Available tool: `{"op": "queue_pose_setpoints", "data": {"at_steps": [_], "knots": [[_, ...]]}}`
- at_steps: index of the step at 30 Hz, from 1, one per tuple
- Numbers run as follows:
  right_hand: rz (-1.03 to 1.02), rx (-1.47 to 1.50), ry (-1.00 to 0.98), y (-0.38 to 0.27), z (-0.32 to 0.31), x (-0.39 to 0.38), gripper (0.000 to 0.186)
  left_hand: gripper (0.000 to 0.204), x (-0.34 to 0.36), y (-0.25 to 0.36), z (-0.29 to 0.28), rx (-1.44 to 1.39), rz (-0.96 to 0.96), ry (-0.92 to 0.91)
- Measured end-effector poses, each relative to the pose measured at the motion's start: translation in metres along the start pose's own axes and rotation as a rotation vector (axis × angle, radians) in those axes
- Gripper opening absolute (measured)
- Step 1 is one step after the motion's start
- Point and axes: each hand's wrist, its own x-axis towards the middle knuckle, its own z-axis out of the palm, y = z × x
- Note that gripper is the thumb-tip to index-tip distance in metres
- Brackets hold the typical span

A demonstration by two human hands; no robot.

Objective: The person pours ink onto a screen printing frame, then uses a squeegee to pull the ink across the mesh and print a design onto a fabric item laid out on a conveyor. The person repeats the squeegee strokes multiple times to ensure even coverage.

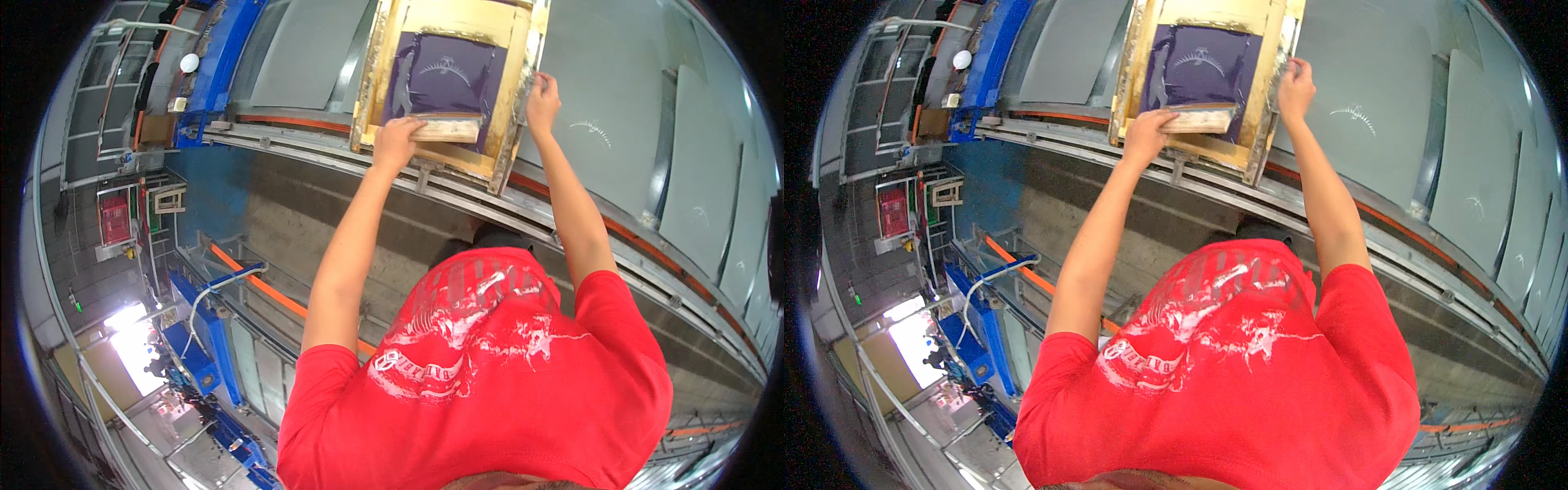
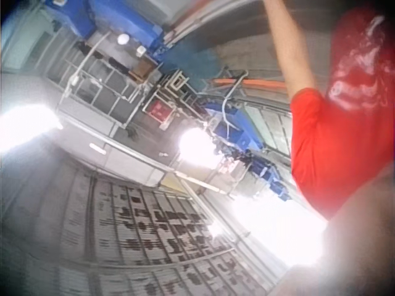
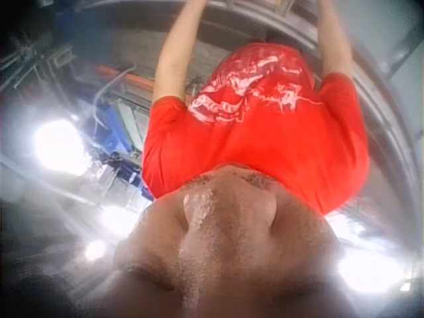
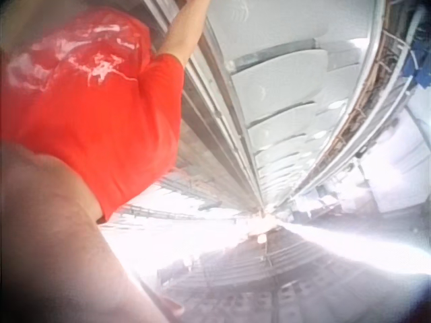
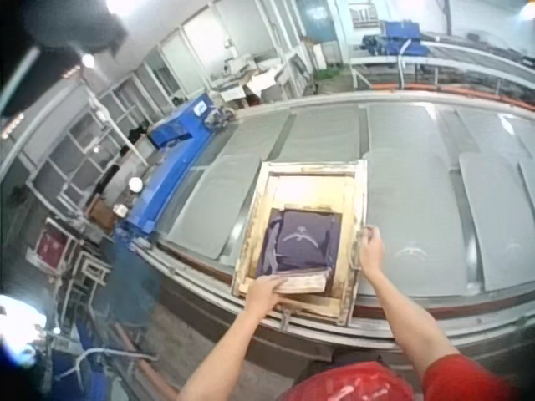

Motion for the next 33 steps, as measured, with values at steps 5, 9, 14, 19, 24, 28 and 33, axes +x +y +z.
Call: {"op": "queue_pose_setpoints", "data": {"at_steps": [5, 9, 14, 19, 24, 28, 33], "knots": [[0.029, 0.012, -0.026, 0.007, 0.008, -0.01, 0.02, 0.047, -0.001, -0.014, 0.003, -0.011, 0.001, -0.062], [0.013, 0.007, 0.005, 0.007, 0.012, -0.015, 0.02, 0.05, 0.001, -0.039, 0.007, 0.032, 0.209, -0.073], [0.081, -0.096, 0.029, 0.012, 0.009, -0.02, 0.019, 0.061, -0.012, -0.067, -0.005, -0.045, 0.215, -0.174], [0.192, -0.246, -0.033, 0.012, 0.018, -0.018, 0.02, 0.067, -0.037, -0.088, -0.015, -0.002, 0.427, -0.25], [0.143, -0.316, -0.127, 0.031, 0.003, -0.002, 0.024, 0.064, -0.003, -0.096, -0.005, -0.051, 0.525, -0.23], [-0.116, -0.864, -0.299, -0.017, -0.016, -0.001, 0.035, 0.057, 0.067, -0.109, 0.019, -0.046, 0.509, -0.125], [-0.361, -0.616, -0.587, -0.125, 0.039, 0.013, 0.059, 0.038, 0.209, -0.094, 0.002, -0.211, 0.288, -0.309]]}}
